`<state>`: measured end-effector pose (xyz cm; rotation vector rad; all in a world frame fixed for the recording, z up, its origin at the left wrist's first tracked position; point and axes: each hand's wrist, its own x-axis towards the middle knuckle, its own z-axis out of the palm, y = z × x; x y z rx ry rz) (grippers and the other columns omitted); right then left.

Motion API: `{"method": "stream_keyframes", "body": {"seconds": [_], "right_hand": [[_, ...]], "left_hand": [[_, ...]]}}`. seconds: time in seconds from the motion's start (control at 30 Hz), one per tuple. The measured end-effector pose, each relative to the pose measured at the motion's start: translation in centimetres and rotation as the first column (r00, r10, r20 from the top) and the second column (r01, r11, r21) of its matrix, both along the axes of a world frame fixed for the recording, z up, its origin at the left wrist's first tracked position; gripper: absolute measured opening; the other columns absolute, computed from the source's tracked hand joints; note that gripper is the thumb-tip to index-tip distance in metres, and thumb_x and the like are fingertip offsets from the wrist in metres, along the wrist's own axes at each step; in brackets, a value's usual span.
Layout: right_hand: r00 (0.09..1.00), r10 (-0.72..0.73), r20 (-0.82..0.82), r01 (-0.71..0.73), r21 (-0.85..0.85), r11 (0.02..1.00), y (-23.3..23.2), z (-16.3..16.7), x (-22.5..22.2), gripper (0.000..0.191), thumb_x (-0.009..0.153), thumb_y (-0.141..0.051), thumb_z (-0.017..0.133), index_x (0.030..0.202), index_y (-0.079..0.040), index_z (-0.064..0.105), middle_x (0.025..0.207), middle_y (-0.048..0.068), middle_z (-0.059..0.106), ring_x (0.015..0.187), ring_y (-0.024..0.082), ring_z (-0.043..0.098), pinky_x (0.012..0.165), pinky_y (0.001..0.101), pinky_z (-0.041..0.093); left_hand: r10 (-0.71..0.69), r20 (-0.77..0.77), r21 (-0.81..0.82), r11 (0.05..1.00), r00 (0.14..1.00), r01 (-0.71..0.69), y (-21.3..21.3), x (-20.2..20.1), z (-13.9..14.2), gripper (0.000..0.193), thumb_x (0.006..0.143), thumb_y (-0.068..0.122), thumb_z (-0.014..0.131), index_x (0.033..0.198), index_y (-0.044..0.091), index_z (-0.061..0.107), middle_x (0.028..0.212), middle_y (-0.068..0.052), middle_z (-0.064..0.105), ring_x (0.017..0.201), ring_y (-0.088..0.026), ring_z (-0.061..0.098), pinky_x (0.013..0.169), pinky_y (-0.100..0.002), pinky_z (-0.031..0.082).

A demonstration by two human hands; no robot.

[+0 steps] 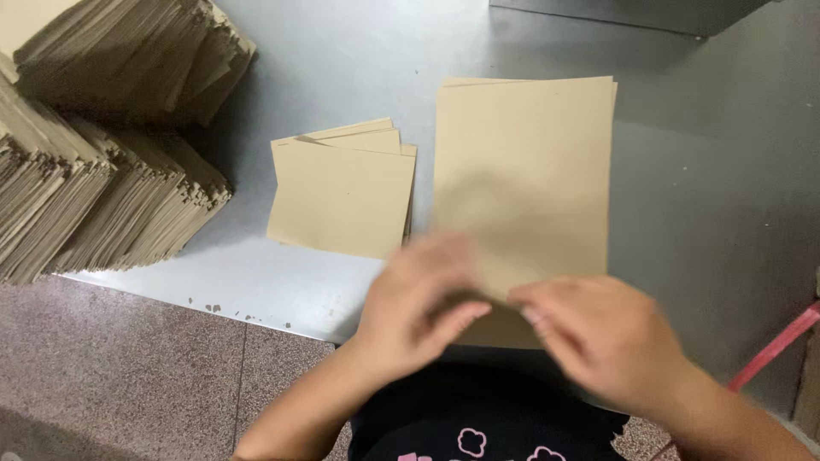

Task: The person folds large kraft paper sheets in half on a metal worktable, creases the fold by hand, and stacks the folded sheets to the side. They gather a stack of folded sheets, secure it with a rubber band, and continue folding more sheets.

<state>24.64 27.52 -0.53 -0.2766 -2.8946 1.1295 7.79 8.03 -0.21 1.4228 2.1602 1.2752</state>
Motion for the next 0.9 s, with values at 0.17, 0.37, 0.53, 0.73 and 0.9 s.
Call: {"method": "stream_keyframes", "body": {"seconds": [0.17, 0.37, 0.53, 0.73, 0.9], "right_hand": [[0.869, -0.486, 0.093, 0.341, -0.825, 0.451, 1.2, 2.3, 1.1, 0.033, 0.091, -0.004, 0.062, 0.123, 0.0, 0.065, 0.114, 0.01, 0.075, 0.106, 0.019, 0.071, 0.097, 0.0333, 0.055], [0.81, -0.392, -0.436, 0.222, -0.392, 0.893, 1.3, -0.5, -2.4, 0.048, 0.106, -0.007, 0.06, 0.15, 0.003, 0.042, 0.15, 0.01, 0.048, 0.136, 0.015, 0.047, 0.122, 0.0327, 0.037], [0.832, -0.466, -0.3, 0.032, -0.813, 0.581, 1.0, -2.0, -2.5, 0.047, 0.113, -0.011, 0.045, 0.157, -0.007, 0.031, 0.15, 0.007, 0.047, 0.136, 0.012, 0.047, 0.121, 0.0308, 0.038], [0.793, -0.564, -0.229, 0.128, -0.843, 0.522, 0.4, -4.0, -1.4, 0.017, 0.12, -0.01, 0.046, 0.133, 0.0, 0.05, 0.125, 0.005, 0.063, 0.113, 0.008, 0.057, 0.106, 0.0268, 0.047], [0.867, -0.484, -0.123, 0.264, -0.709, 0.654, 0.9, -1.2, -1.6, 0.022, 0.108, -0.013, 0.058, 0.125, 0.001, 0.059, 0.107, 0.006, 0.067, 0.096, 0.01, 0.059, 0.089, 0.0275, 0.049]], "left_hand": [[-0.135, 0.672, 0.277, 0.958, 0.729, -0.078, 1.3, -1.0, -0.2, 0.028, 0.097, 0.015, 0.078, 0.121, 0.005, 0.067, 0.118, -0.007, 0.072, 0.113, -0.02, 0.067, 0.099, -0.036, 0.055], [-0.199, 0.746, 0.303, 0.951, 0.635, -0.058, 3.7, -0.4, -1.4, 0.035, 0.101, 0.006, 0.076, 0.134, 0.0, 0.065, 0.12, -0.005, 0.072, 0.111, -0.01, 0.067, 0.101, -0.03, 0.056], [-0.182, 0.694, 0.253, 0.968, 0.697, 0.002, 4.3, -0.4, -2.8, 0.016, 0.102, 0.002, 0.072, 0.118, 0.0, 0.07, 0.105, 0.0, 0.072, 0.098, -0.005, 0.064, 0.089, -0.025, 0.055], [-0.154, 0.795, 0.222, 0.974, 0.586, -0.045, 3.3, -0.5, -2.2, 0.013, 0.101, 0.005, 0.069, 0.114, 0.001, 0.069, 0.103, 0.002, 0.073, 0.095, -0.005, 0.065, 0.085, -0.024, 0.056], [0.037, 0.84, 0.122, 0.959, 0.541, -0.255, 2.3, -1.2, 0.0, 0.009, 0.097, 0.006, 0.066, 0.105, 0.002, 0.07, 0.09, 0.004, 0.075, 0.08, -0.004, 0.066, 0.07, -0.025, 0.055]]}}
